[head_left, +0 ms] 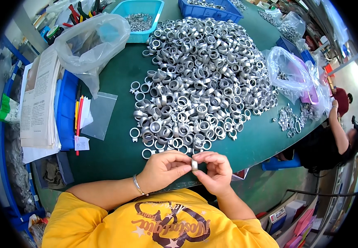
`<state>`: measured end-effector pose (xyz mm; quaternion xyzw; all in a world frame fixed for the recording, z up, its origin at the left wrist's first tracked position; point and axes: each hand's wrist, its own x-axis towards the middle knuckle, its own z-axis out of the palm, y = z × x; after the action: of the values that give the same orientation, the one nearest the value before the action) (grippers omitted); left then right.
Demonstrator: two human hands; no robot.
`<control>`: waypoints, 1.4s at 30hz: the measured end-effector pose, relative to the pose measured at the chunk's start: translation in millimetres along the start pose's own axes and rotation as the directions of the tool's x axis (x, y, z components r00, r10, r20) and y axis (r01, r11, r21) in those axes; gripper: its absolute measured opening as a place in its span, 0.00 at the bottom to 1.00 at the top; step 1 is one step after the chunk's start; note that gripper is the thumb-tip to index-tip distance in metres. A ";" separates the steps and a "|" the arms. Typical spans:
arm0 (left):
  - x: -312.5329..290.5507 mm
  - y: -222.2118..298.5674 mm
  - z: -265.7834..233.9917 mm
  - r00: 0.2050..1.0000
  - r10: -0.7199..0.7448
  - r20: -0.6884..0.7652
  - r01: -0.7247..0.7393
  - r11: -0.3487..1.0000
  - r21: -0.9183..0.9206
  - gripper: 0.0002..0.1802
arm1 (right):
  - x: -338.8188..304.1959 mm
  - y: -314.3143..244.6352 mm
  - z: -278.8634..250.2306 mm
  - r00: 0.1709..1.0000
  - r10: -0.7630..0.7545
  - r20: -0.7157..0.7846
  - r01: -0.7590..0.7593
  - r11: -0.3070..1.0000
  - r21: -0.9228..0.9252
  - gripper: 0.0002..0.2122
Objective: The person picks up metal rings and smaller metal components, inserts the components into the rings by hand, and places the assembled pieces onto a large pile on the table.
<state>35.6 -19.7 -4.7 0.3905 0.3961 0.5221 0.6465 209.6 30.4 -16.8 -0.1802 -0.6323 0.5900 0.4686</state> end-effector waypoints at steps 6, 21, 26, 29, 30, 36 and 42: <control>2.8 10.5 -0.1 0.981 -0.192 0.003 0.189 0.967 -0.172 0.14 | -2.1 -1.1 8.2 0.996 -0.045 -0.082 0.032 0.988 -0.153 0.20; 4.5 9.7 -0.5 0.957 -0.273 -0.095 0.243 0.938 -0.247 0.12 | -7.5 2.6 7.6 0.979 0.011 -0.204 -0.037 0.991 -0.125 0.18; 3.1 6.8 -3.7 0.966 -0.255 -0.051 0.232 0.933 -0.277 0.13 | -8.3 -0.8 10.1 0.967 0.044 -0.252 -0.070 0.993 -0.099 0.16; 3.9 9.4 -0.6 0.961 -0.276 -0.035 0.261 0.939 -0.224 0.14 | -6.3 -4.3 10.6 0.974 -0.097 -0.204 0.037 0.960 -0.277 0.13; 4.1 10.7 0.7 0.958 -0.283 -0.034 0.272 0.943 -0.194 0.14 | -3.8 -6.7 11.4 0.968 -0.208 -0.139 0.142 0.914 -0.380 0.11; 5.2 17.0 -2.5 0.920 -0.371 0.127 0.391 0.849 -0.355 0.15 | 29.7 -11.8 -0.9 0.973 -0.210 -0.100 0.058 0.635 -0.770 0.09; 3.0 14.2 -6.6 0.956 -0.287 0.067 0.294 0.945 -0.146 0.08 | 37.8 -4.4 -11.1 0.991 -0.125 -0.053 0.017 0.505 -0.863 0.07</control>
<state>24.8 -14.0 5.5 0.2884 0.3931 0.4412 0.7534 201.2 65.3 0.1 -0.3945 -0.8219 0.1682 0.3750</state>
